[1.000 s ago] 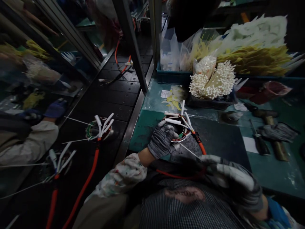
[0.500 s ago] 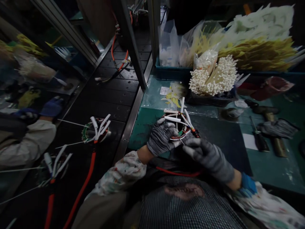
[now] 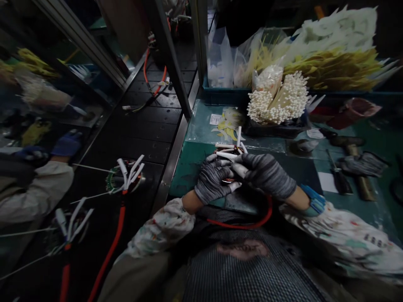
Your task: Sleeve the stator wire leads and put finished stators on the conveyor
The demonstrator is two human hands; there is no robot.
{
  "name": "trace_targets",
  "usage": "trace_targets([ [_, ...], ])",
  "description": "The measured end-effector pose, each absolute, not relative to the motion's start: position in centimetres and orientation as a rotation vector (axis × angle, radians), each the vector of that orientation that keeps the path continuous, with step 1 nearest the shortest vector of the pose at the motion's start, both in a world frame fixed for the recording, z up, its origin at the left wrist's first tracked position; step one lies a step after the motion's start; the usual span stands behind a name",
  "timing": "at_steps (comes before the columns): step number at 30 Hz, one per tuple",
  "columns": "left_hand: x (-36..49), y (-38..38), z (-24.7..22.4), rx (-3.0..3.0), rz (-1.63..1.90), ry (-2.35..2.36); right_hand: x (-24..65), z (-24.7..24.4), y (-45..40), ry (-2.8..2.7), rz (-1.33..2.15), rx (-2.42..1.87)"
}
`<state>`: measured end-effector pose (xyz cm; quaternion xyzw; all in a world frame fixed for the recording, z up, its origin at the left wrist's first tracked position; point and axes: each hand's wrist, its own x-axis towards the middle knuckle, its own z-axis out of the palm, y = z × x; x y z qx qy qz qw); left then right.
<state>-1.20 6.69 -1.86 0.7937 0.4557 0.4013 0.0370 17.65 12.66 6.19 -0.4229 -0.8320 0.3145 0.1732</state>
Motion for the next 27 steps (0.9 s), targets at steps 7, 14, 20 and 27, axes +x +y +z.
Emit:
trace_targets([
  [7, -1.5, 6.8, -1.9, 2.455, 1.047, 1.438, 20.0, 6.4, 11.3, -1.93, 1.521, -1.017],
  [14, -1.7, 6.8, -1.9, 2.475, 1.129, 1.37, 20.2, 5.2, 10.5, -1.848, 1.349, -1.015],
  [20, -1.7, 6.8, -1.8, 2.463, 1.168, 1.383, 20.7, 4.6, 10.3, -1.858, 1.338, -0.981],
  [27, -1.7, 6.7, -1.5, 2.437, 1.061, 1.417, 20.5, 5.0, 10.6, -1.888, 1.302, -0.972],
])
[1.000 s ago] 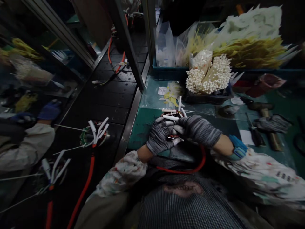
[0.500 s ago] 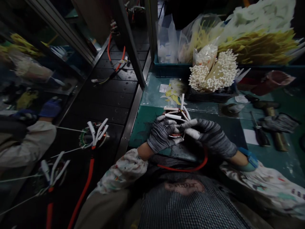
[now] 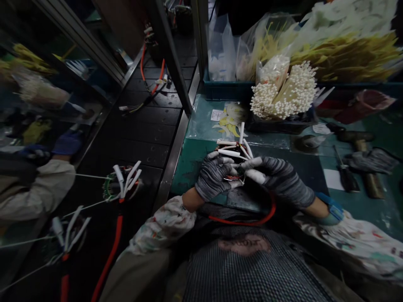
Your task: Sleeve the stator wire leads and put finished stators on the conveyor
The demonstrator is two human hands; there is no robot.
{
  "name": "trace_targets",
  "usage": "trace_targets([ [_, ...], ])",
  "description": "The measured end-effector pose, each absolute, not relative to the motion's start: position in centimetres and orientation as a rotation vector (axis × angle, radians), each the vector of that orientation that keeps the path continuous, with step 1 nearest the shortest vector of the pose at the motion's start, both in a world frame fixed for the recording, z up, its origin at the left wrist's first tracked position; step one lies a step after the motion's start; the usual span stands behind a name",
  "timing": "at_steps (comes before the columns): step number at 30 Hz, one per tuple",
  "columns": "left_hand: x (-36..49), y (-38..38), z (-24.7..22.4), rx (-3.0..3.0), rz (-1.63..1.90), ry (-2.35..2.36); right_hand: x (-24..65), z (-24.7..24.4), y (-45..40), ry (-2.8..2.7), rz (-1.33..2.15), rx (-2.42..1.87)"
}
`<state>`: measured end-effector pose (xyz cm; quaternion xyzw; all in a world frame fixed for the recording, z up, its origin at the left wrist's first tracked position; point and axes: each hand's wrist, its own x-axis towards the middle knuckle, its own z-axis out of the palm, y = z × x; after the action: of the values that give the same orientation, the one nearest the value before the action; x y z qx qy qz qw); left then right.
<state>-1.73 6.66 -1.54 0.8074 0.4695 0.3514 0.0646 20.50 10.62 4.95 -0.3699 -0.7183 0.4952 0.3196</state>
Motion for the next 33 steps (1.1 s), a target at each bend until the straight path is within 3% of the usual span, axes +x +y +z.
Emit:
trace_targets([
  [5, -1.7, 6.6, -1.7, 2.404, 1.022, 1.402, 21.3, 3.5, 10.2, -2.249, 0.934, -0.769],
  [10, -1.5, 6.5, -1.5, 2.326, 1.09, 1.389, 22.2, 2.5, 9.2, -2.443, 0.541, -0.981],
  [14, -1.4, 6.5, -1.4, 2.32, 1.152, 1.366, 22.1, 3.2, 9.3, -2.533, 0.647, -0.796],
  [19, -1.4, 6.6, -1.3, 2.357, 1.006, 1.419, 21.5, 3.6, 9.3, -2.449, 0.724, -1.088],
  [33, -1.1, 6.5, -1.0, 2.312, 1.094, 1.439, 21.8, 3.7, 8.9, -2.438, 0.744, -0.967],
])
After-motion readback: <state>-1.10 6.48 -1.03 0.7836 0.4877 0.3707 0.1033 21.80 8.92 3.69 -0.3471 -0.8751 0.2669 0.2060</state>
